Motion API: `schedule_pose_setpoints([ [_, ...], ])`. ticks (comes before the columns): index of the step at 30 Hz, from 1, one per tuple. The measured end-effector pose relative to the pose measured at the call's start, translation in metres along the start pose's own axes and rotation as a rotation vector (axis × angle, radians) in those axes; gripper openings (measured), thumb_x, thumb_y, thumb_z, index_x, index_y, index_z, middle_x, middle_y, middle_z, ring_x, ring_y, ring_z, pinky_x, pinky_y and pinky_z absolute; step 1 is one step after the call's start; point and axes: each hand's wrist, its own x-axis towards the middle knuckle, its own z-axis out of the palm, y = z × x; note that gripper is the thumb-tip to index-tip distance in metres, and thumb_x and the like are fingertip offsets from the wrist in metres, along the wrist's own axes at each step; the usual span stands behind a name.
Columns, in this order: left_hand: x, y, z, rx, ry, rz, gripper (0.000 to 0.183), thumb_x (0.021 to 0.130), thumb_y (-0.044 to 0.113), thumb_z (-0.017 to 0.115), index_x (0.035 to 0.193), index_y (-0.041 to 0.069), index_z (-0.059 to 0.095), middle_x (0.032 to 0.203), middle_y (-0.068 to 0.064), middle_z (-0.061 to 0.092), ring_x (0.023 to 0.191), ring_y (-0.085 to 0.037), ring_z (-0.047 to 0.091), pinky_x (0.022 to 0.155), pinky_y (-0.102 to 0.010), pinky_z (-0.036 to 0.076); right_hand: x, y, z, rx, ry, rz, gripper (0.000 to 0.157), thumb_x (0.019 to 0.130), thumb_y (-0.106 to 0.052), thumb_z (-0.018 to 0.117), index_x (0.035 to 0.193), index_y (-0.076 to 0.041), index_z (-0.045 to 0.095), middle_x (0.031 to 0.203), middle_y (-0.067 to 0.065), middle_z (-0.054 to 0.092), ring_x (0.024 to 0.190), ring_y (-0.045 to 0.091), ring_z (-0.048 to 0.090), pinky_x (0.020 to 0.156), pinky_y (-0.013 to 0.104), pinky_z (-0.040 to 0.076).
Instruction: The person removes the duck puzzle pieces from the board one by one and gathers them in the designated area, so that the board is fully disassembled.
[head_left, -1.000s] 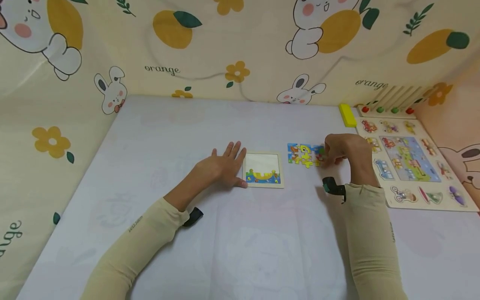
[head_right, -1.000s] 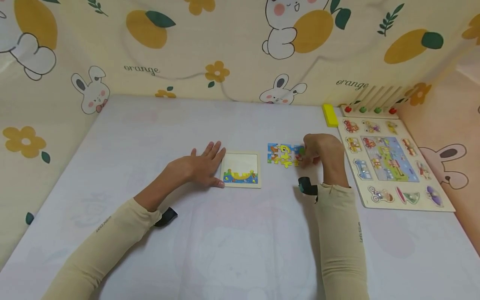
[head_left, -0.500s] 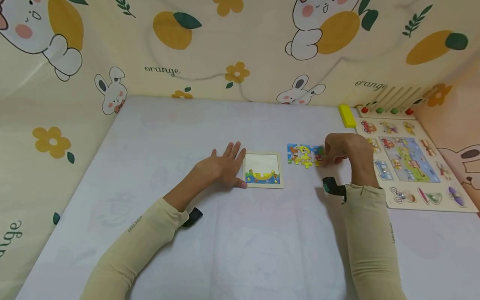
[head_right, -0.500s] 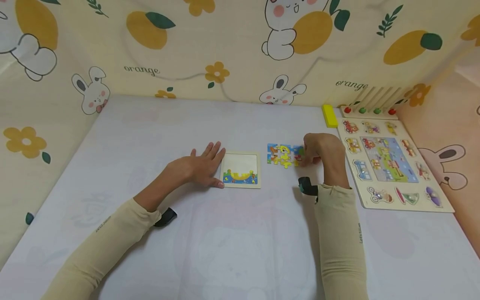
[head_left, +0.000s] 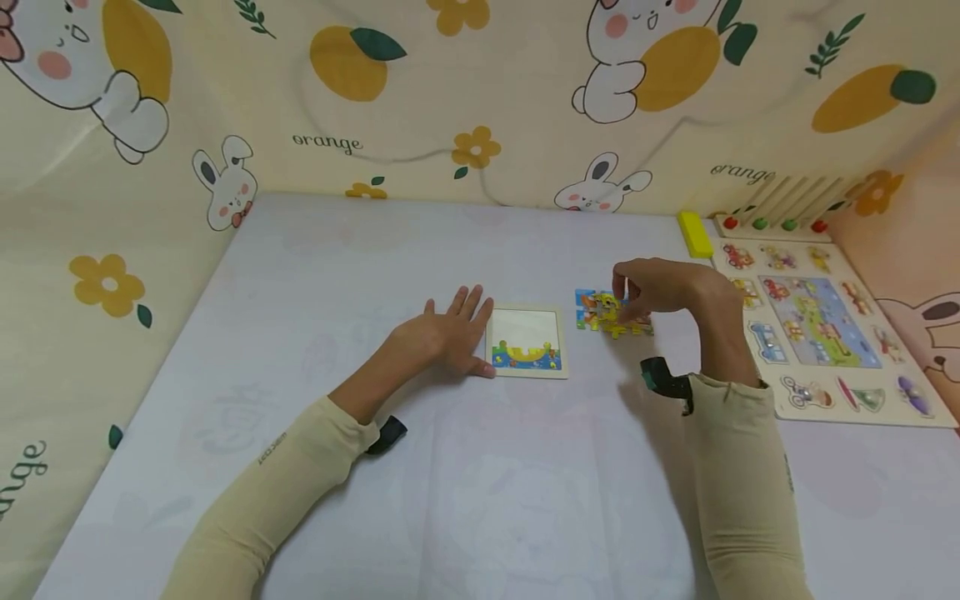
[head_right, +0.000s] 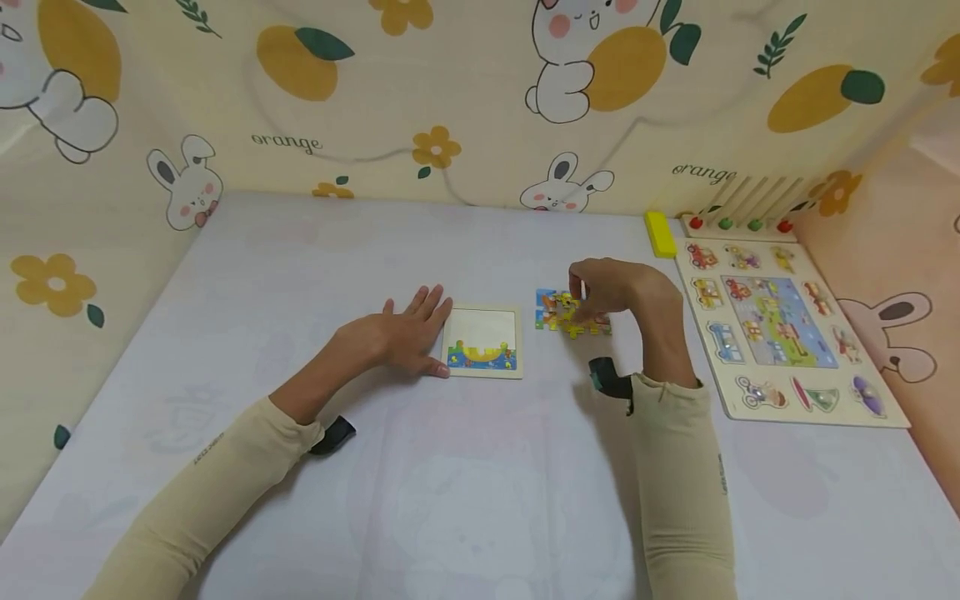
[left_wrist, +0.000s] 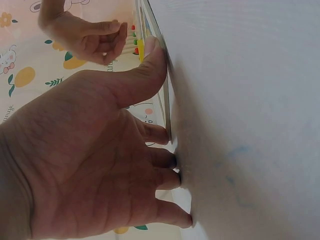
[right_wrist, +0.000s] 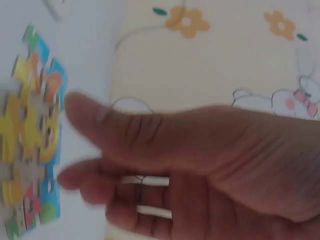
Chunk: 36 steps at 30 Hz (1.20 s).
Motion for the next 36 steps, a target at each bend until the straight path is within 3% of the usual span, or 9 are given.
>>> schedule_pose_setpoints([
  [7, 0.000, 0.001, 0.000, 0.001, -0.001, 0.000, 0.108, 0.100, 0.059, 0.060, 0.168, 0.010, -0.007, 0.175, -0.013, -0.021, 0.165, -0.031, -0.015, 0.131, -0.066, 0.009, 0.011, -0.027, 0.007, 0.035, 0.015, -0.169, 0.031, 0.098, -0.015, 0.074, 0.124, -0.007, 0.060, 0.106, 0.010, 0.069, 0.098, 0.022, 0.063, 0.089, 0.040, 0.053],
  [13, -0.001, 0.001, -0.001, 0.004, -0.001, 0.000, 0.108, 0.100, 0.059, 0.060, 0.168, 0.010, -0.007, 0.175, -0.013, -0.020, 0.165, -0.031, -0.015, 0.131, -0.066, 0.010, 0.016, -0.046, 0.012, 0.024, 0.003, -0.239, 0.033, 0.100, -0.014, 0.071, 0.129, -0.006, 0.058, 0.099, 0.009, 0.069, 0.088, 0.024, 0.064, 0.081, 0.034, 0.051],
  [22, 0.000, 0.000, -0.002, -0.008, -0.013, 0.000, 0.109, 0.099, 0.061, 0.060, 0.168, 0.011, -0.007, 0.175, -0.013, -0.021, 0.165, -0.031, -0.015, 0.130, -0.066, 0.010, 0.028, -0.074, 0.025, -0.008, -0.033, -0.321, 0.031, 0.103, -0.021, 0.068, 0.130, -0.009, 0.059, 0.100, 0.007, 0.066, 0.090, 0.019, 0.060, 0.081, 0.032, 0.049],
  [31, 0.000, 0.001, -0.001, 0.015, -0.019, -0.001, 0.108, 0.100, 0.063, 0.058, 0.168, 0.011, -0.008, 0.175, -0.012, -0.022, 0.165, -0.031, -0.015, 0.130, -0.066, 0.012, 0.038, -0.096, 0.040, 0.012, -0.122, -0.368, 0.038, 0.101, -0.016, 0.068, 0.136, -0.007, 0.058, 0.091, 0.006, 0.066, 0.081, 0.014, 0.059, 0.080, 0.030, 0.050],
  [36, 0.000, 0.000, 0.000, 0.025, -0.004, -0.001, 0.108, 0.100, 0.063, 0.058, 0.168, 0.011, -0.008, 0.175, -0.013, -0.020, 0.165, -0.032, -0.014, 0.130, -0.066, 0.012, 0.043, -0.101, 0.045, -0.039, -0.113, -0.385, 0.036, 0.097, -0.011, 0.070, 0.132, -0.008, 0.062, 0.086, 0.002, 0.061, 0.081, 0.013, 0.056, 0.079, 0.029, 0.048],
])
